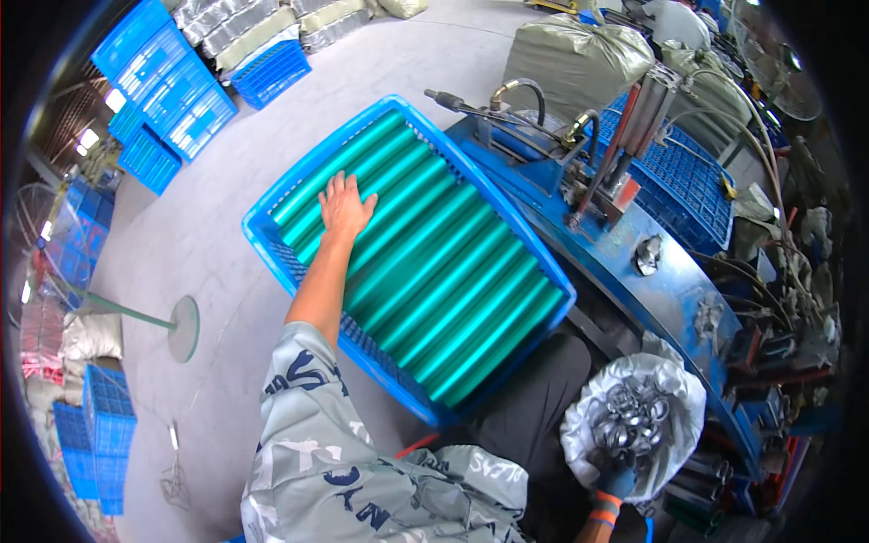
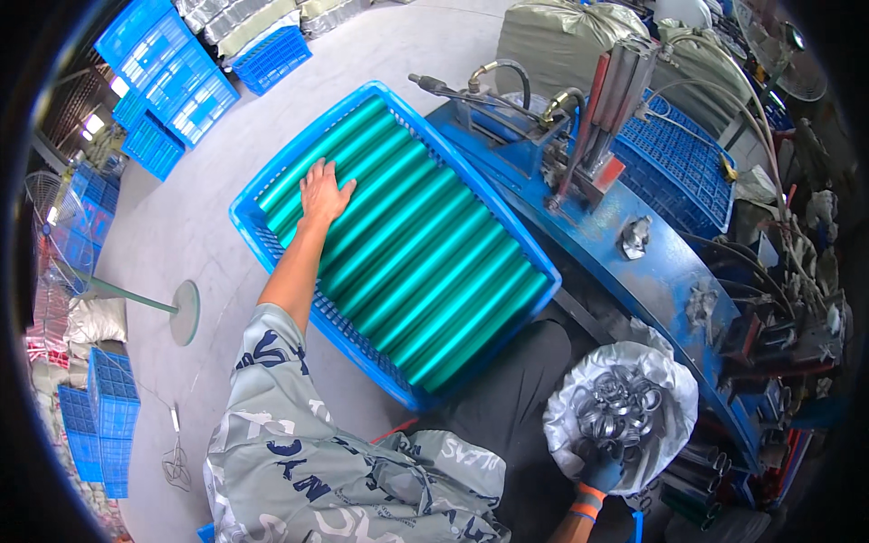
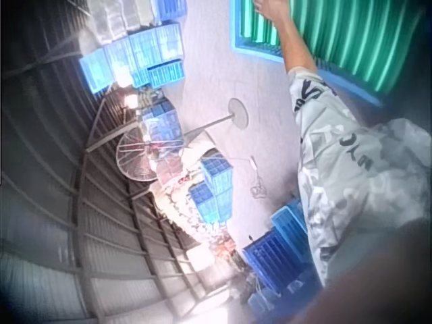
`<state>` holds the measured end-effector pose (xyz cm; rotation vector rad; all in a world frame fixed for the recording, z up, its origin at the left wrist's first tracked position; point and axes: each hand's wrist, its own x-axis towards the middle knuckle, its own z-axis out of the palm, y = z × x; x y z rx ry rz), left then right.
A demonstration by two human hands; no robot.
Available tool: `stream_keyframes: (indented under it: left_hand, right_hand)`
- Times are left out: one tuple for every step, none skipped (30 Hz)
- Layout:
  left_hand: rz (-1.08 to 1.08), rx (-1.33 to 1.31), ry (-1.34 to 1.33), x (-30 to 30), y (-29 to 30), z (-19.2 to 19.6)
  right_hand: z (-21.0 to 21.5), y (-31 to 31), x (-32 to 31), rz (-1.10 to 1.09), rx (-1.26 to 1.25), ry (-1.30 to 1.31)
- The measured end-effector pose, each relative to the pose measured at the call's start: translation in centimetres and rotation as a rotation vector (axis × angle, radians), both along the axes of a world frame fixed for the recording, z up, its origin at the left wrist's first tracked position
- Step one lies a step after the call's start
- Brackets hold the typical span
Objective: Assembling metal rings and caps onto green industrial tubes using a press machine.
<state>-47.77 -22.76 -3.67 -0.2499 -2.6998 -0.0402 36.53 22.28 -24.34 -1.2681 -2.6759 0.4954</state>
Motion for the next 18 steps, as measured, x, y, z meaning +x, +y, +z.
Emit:
stream_keyframes:
  left_hand:
    - [-0.046, 0.036, -0.049, -0.3, -0.3, -0.1]
    - [0.018, 0.013, 0.017, -0.5, -0.4, -0.3]
    - [0.029, 0.015, 0.034, -0.6, -0.3, -0.5]
    - [0.015, 0.004, 0.062, -0.5, -0.2, -0.6]
    - [-0.042, 0.042, 0.016, -0.7, 0.0, -0.6]
    - [0.011, 0.018, 0.078, -0.8, 0.1, -0.5]
    - [-0.005, 0.017, 0.103, -1.1, 0.1, -0.3]
    - [-0.040, 0.027, 0.125, -1.5, 0.0, 0.0]
    - [-0.135, 0.103, 0.051, -2.0, -0.4, 0.4]
    - [-0.136, 0.165, 0.109, -2.7, -0.8, 1.1]
    - [-0.144, 0.169, 0.185, -2.9, -1.3, 1.3]
    - [-0.037, 0.029, 0.274, -3.2, -1.7, 1.7]
    - [0.016, 0.045, 0.159, -3.4, -2.0, 2.1]
    - [0.193, 0.001, 0.138, -3.6, -2.0, 2.5]
    - [0.120, 0.049, 0.100, -3.8, -2.0, 3.0]
    - [0.150, 0.024, 0.013, -4.0, -1.9, 3.5]
    - [0.241, -0.041, -0.026, -4.3, -1.8, 4.2]
    - [0.169, 0.003, -0.070, -4.6, -1.8, 4.6]
  right_hand:
    - [-0.1, 0.1, -0.2, -0.034, -0.022, -0.019]
    - [0.0, 0.2, -0.2, -0.182, -0.127, -0.002]
    - [0.0, 0.3, -0.5, -0.221, -0.094, 0.084]
    - [0.1, 0.5, -0.7, -0.187, -0.198, 0.099]
    - [0.2, 0.6, -0.9, -0.203, -0.132, 0.148]
    - [0.5, 0.8, -1.0, -0.200, -0.077, 0.081]
    - [0.7, 1.0, -1.1, -0.170, -0.120, -0.031]
    - [0.9, 1.2, -1.3, -0.181, -0.038, 0.008]
    - [1.1, 1.3, -1.2, -0.181, -0.081, 0.038]
    - [1.2, 1.4, -1.4, -0.178, -0.169, 0.052]
    - [1.3, 1.5, -1.3, -0.107, -0.160, 0.057]
    - [1.3, 1.4, -1.4, -0.133, -0.074, 0.098]
    - [1.3, 1.3, -1.4, -0.190, -0.081, 0.039]
    - [1.2, 1.2, -1.5, -0.208, -0.195, -0.029]
    - [1.1, 1.0, -1.5, -0.250, -0.107, -0.027]
    - [1.1, 1.0, -1.6, -0.243, -0.054, -0.047]
    - [1.0, 0.8, -1.6, -0.239, -0.003, -0.067]
    - [0.8, 0.6, -1.5, -0.214, -0.034, -0.100]
